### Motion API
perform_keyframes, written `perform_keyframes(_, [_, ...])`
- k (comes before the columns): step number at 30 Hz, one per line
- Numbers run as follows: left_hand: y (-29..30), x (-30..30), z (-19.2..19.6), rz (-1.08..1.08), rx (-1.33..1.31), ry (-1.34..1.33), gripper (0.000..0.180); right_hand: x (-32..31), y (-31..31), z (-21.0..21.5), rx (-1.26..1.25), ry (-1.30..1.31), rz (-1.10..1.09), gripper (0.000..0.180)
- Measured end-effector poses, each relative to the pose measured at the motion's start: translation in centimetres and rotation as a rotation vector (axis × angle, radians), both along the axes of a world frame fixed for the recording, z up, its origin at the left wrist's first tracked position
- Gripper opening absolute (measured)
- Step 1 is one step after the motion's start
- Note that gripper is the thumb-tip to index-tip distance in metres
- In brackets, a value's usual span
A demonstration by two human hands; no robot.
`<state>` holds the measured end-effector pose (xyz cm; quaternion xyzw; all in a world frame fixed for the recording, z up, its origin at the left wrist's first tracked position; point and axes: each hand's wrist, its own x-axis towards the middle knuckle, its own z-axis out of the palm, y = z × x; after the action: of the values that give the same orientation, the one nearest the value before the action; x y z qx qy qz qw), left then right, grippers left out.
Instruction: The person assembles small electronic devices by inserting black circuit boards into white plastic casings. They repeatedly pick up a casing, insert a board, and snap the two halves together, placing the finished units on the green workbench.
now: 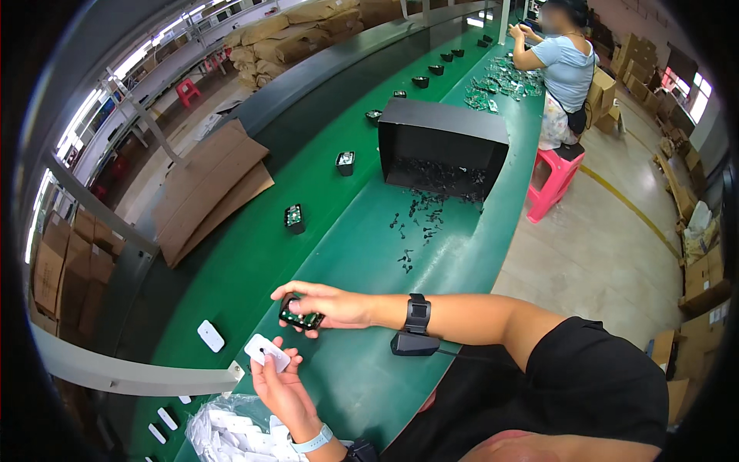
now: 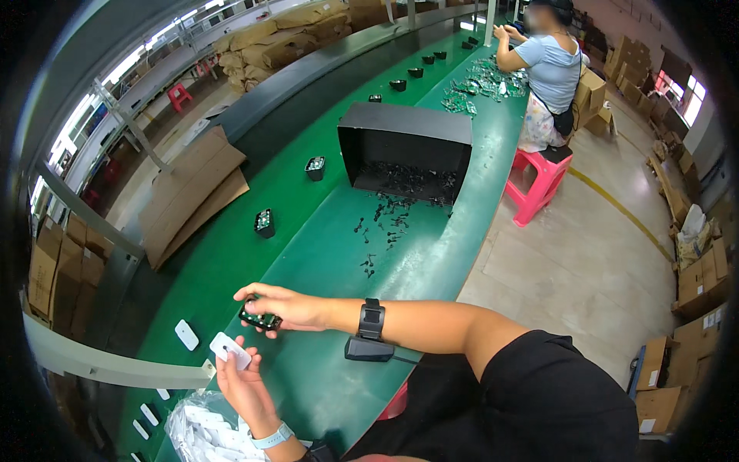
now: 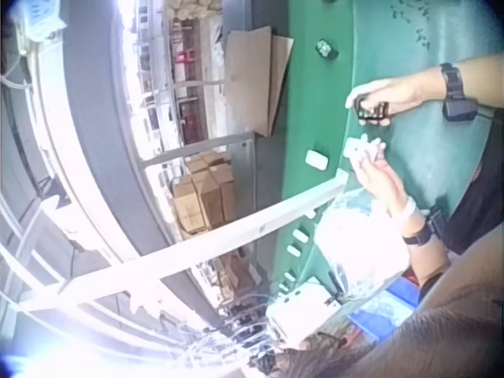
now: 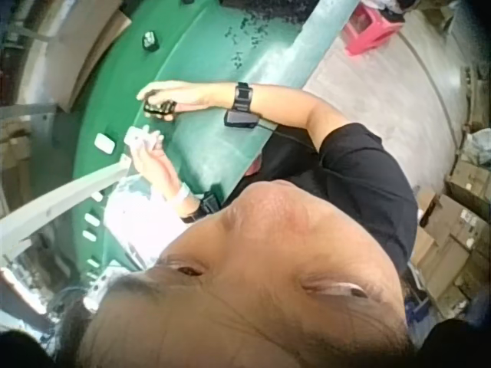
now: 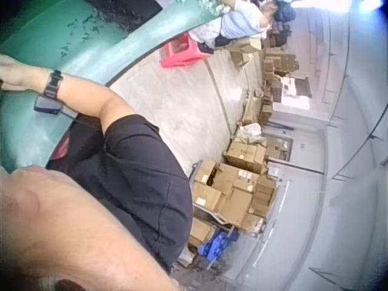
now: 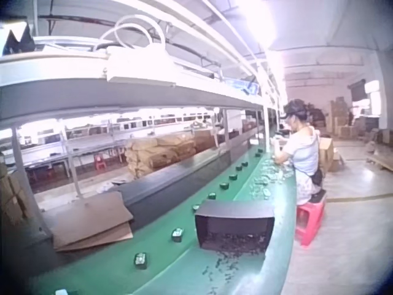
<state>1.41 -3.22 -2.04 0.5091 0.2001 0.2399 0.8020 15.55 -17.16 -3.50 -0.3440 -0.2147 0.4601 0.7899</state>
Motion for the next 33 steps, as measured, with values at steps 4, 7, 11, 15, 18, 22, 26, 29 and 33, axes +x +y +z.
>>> perform_keyframes(4, [0.6, -0.2, -0.1, -0.023, -0.219, -0.029, 0.042, 0.0, 0.2, -0.2, 0.041, 0.106, -0.018, 0.037])
perform_keyframes(7, [1.6, -0.2, -0.6, -0.088, -0.475, -0.154, 0.045, 0.3, 0.6, -0.4, 0.061, 0.208, -0.062, 0.035])
perform_keyframes(11, [2.2, -0.4, -0.5, -0.231, -0.647, -0.332, 0.046, 0.2, 1.0, 0.4, 0.018, 0.078, -0.194, 0.03])
perform_keyframes(15, [1.6, 0.2, -0.5, -0.276, -0.61, -0.275, 0.044, 0.0, -0.3, 1.1, -0.014, -0.08, -0.285, 0.025])
perform_keyframes(18, [1.9, -0.3, -0.1, -0.213, -0.56, -0.207, 0.043, -0.5, 0.2, 1.0, -0.051, -0.175, -0.282, 0.023])
perform_keyframes(22, [1.5, -0.2, -0.5, -0.246, -0.537, -0.26, 0.044, -1.1, 0.6, 0.7, -0.071, -0.312, -0.304, 0.026])
perform_keyframes(26, [0.8, 0.1, 0.0, -0.213, -0.392, -0.242, 0.044, -2.0, 0.5, 1.4, -0.152, -0.385, -0.314, 0.026])
perform_keyframes(29, [0.5, 0.0, 0.1, -0.2, -0.355, -0.218, 0.046, -2.2, 0.5, 1.4, -0.146, -0.391, -0.347, 0.026])
perform_keyframes(33, [0.8, -0.2, 0.1, -0.241, -0.409, -0.241, 0.047, -1.8, 0.5, 1.1, -0.092, -0.446, -0.481, 0.024])
